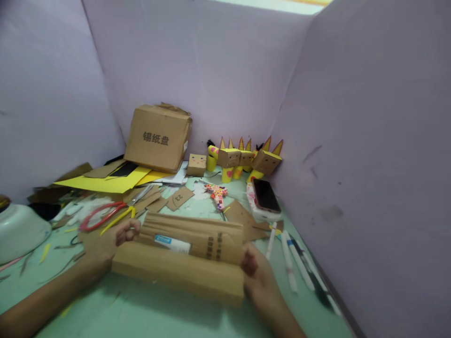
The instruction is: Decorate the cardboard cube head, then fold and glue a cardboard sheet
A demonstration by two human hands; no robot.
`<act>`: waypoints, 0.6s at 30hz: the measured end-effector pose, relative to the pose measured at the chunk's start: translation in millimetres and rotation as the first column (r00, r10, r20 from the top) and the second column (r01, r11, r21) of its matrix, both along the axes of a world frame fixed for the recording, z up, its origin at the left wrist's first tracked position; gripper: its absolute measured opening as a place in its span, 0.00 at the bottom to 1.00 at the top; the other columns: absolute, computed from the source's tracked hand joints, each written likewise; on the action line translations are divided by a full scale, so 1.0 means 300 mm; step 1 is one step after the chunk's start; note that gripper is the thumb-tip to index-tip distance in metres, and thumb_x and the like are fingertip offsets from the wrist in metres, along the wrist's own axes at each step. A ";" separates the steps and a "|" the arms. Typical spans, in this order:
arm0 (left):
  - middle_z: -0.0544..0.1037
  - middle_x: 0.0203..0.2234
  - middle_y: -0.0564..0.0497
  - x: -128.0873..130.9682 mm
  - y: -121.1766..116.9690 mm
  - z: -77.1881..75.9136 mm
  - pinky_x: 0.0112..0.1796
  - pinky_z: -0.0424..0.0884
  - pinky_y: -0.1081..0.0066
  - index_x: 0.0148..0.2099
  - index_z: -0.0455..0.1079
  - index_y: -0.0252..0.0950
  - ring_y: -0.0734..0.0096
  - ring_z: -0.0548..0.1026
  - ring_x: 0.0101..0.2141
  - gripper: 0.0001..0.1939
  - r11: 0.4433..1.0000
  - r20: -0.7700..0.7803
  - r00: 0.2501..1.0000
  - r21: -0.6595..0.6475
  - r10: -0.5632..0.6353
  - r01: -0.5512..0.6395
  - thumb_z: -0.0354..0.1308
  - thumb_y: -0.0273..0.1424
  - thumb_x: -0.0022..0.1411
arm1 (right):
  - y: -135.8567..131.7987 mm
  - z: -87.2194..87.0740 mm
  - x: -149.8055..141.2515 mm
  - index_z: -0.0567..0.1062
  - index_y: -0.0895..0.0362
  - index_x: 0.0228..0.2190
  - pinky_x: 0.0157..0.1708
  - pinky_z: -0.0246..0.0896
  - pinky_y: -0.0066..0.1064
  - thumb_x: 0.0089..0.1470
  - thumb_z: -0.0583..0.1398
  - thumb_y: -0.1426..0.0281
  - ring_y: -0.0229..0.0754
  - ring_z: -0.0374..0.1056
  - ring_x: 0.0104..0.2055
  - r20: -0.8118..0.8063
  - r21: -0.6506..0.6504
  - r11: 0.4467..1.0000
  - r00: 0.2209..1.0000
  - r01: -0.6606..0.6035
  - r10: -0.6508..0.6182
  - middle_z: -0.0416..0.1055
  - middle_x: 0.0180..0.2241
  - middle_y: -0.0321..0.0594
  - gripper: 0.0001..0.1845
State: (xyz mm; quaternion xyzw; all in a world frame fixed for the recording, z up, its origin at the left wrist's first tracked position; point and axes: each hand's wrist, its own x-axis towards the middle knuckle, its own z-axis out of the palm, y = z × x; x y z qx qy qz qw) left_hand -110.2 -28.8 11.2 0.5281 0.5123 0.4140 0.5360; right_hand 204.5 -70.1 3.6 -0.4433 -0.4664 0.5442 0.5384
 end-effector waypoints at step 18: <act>0.75 0.18 0.52 0.009 -0.020 0.024 0.25 0.68 0.73 0.20 0.74 0.38 0.68 0.71 0.23 0.02 0.960 -0.183 0.981 0.279 0.069 -0.016 0.60 0.28 0.36 | 0.025 -0.045 -0.006 0.61 0.53 0.20 0.14 0.52 0.19 0.23 0.68 0.77 0.31 0.57 0.16 -0.027 -0.068 0.978 0.980 0.195 -0.197 0.62 0.15 0.25 0.22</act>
